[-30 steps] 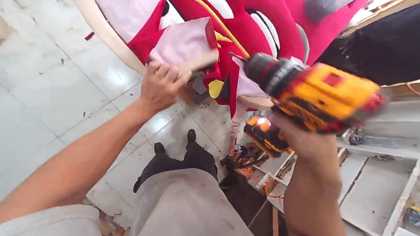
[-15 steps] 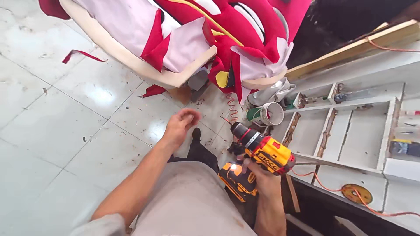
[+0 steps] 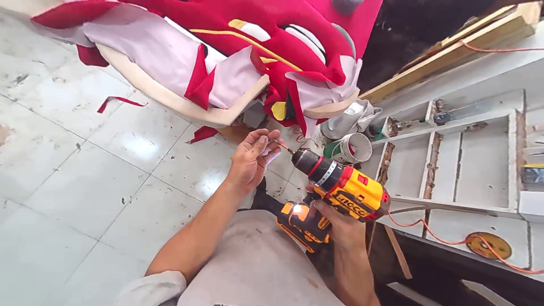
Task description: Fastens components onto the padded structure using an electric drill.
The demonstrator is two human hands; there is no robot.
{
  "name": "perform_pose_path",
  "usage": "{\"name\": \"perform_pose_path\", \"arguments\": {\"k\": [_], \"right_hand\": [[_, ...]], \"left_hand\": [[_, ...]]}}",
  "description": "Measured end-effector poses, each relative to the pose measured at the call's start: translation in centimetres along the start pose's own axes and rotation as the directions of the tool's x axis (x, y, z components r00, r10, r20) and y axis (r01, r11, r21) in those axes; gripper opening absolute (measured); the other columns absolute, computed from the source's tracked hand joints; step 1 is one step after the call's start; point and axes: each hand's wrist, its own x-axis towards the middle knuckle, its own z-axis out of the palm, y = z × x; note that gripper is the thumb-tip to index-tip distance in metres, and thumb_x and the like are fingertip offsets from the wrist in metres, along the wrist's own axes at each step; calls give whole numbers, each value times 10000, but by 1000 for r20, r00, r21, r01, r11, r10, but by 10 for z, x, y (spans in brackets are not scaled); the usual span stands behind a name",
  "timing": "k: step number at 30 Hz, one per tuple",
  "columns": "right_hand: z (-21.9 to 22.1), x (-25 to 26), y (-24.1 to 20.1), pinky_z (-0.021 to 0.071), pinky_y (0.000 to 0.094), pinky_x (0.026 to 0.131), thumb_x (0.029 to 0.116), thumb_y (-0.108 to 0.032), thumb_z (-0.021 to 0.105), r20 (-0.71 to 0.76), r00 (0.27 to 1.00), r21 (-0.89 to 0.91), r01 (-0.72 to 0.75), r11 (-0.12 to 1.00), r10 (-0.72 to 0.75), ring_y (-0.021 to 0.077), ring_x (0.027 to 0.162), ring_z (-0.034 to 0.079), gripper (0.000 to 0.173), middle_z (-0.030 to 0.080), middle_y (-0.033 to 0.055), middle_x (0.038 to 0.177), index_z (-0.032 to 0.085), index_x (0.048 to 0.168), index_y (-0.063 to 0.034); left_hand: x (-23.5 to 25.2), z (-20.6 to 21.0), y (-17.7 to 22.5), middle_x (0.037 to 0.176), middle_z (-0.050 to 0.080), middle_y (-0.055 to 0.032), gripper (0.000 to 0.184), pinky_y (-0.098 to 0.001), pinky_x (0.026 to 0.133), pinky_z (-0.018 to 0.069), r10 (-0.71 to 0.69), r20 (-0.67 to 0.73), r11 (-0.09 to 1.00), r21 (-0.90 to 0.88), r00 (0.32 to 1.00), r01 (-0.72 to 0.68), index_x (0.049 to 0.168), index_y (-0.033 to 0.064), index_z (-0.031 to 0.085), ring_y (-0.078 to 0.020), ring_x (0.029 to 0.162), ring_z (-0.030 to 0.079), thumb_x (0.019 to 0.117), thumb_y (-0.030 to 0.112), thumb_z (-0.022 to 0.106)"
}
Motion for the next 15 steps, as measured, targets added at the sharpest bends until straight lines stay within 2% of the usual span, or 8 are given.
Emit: {"name": "perform_pose_path", "arguments": {"k": [5, 9, 13, 15], "right_hand": [[-6, 3, 2, 644, 338, 660, 841, -50, 808, 7, 1000, 23, -4, 1000, 3, 211, 717, 734, 330, 760, 165, 1018, 677, 1139, 1], [-13, 3, 4, 636, 326, 645, 855, -51, 782, -3, 1000, 5, 10, 1000, -10, 193, 710, 723, 306, 758, 149, 1024, 682, 1139, -2], [-20, 6, 11, 632, 315, 647, 885, -75, 763, 21, 1000, 34, 1, 999, -1, 182, 712, 727, 269, 765, 144, 1022, 695, 1140, -24], [-24, 9, 19, 625, 305, 663, 924, -84, 712, 81, 996, 97, -37, 995, 30, 171, 731, 729, 253, 767, 137, 1037, 692, 1173, -38]], "left_hand": [[5, 13, -8, 1139, 726, -132, 213, -336, 916, 601, -23, 16, 1000, 9, 1000, 22, 1156, 72, 570, -197, 966, 740, 1104, 77, 364], [11, 16, -14, 1138, 725, -134, 206, -344, 908, 605, -8, 73, 995, 102, 997, 1, 1172, 76, 568, -199, 961, 740, 1093, 55, 379], [18, 20, -20, 1147, 726, -135, 212, -352, 902, 606, 13, 142, 980, 196, 990, -41, 1217, 72, 552, -194, 957, 740, 1060, 9, 424], [22, 25, -24, 1188, 713, -134, 239, -358, 925, 597, 0, 177, 980, 195, 984, -35, 1272, 76, 543, -199, 985, 733, 1069, 36, 422]]}}
